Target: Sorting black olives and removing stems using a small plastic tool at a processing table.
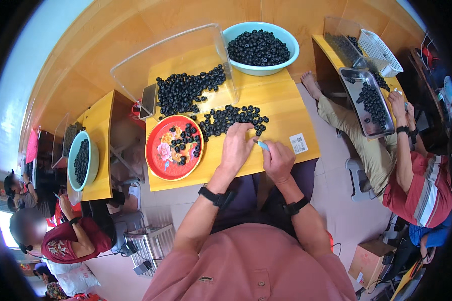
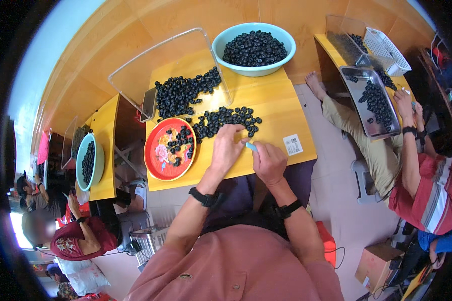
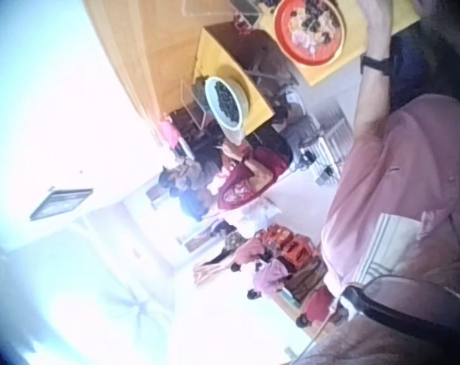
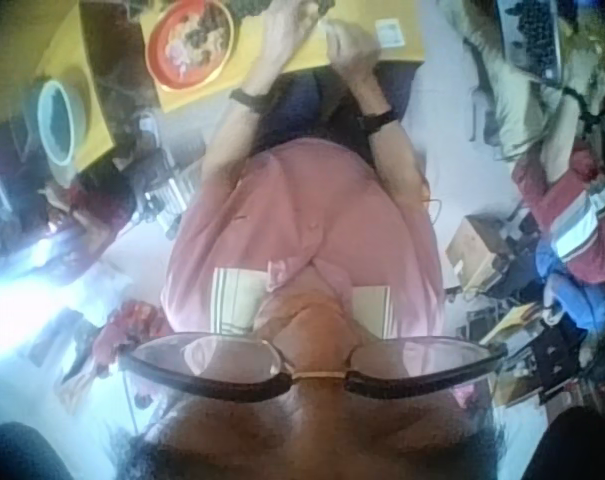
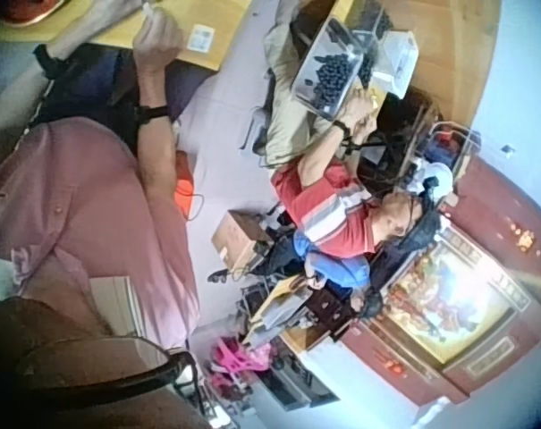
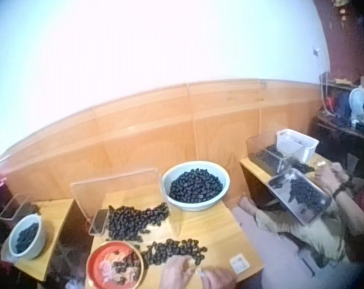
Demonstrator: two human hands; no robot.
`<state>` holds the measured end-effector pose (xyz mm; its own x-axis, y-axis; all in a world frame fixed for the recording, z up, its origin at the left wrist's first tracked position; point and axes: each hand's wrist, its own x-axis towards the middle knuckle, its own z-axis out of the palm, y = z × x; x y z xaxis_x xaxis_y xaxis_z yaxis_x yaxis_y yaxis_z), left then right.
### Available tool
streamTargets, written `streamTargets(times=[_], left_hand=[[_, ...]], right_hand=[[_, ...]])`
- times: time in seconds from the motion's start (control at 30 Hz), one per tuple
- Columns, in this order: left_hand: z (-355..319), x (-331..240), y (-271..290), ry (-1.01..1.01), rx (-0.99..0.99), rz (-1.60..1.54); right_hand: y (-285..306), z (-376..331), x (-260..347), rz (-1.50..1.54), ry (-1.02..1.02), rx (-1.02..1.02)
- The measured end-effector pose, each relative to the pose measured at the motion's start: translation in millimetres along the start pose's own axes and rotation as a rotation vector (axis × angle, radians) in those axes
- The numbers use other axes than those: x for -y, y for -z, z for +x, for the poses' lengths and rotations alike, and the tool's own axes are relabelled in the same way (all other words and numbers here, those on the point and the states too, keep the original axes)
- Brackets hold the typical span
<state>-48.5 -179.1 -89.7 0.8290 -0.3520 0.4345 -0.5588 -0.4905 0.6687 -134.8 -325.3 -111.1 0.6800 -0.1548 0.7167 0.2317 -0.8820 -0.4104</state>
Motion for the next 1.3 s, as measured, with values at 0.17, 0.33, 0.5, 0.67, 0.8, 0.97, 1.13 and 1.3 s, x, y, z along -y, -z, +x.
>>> streamTargets(times=[0.17,0.33,0.5,0.67,0.8,0.97,1.13,1.3], left_hand=[[8.6,-3.7,-20.3,0.046,0.035,0.097],[2.6,-1.5,-15.9,0.023,0.042,0.113],[-8.8,4.1,-0.1,0.057,0.028,0.081],[-14.4,-0.7,19.4,0.179,-0.065,-0.112],[-22.1,-4.1,21.0,0.25,-0.097,-0.183],[-37.4,-6.3,6.1,0.339,-0.097,-0.355],[-44.2,6.5,-4.8,0.337,-0.146,-0.57],[-45.2,3.2,-1.7,0.288,-0.12,-0.469]], right_hand=[[0.1,-1.0,2.2,-0.004,-0.007,-0.012],[0.2,-2.3,0.7,0.004,-0.002,-0.023],[1.0,0.6,0.6,0.014,0.004,-0.01],[0.4,5.7,3.0,0.015,0.009,-0.005],[-4.0,0.4,0.2,0.008,0.015,-0.016],[0.7,-3.3,-1.6,-0.016,0.009,0.024],[1.8,2.3,0.3,-0.029,0.004,0.052],[0.9,-1.8,-1.1,-0.036,0.019,0.076]])
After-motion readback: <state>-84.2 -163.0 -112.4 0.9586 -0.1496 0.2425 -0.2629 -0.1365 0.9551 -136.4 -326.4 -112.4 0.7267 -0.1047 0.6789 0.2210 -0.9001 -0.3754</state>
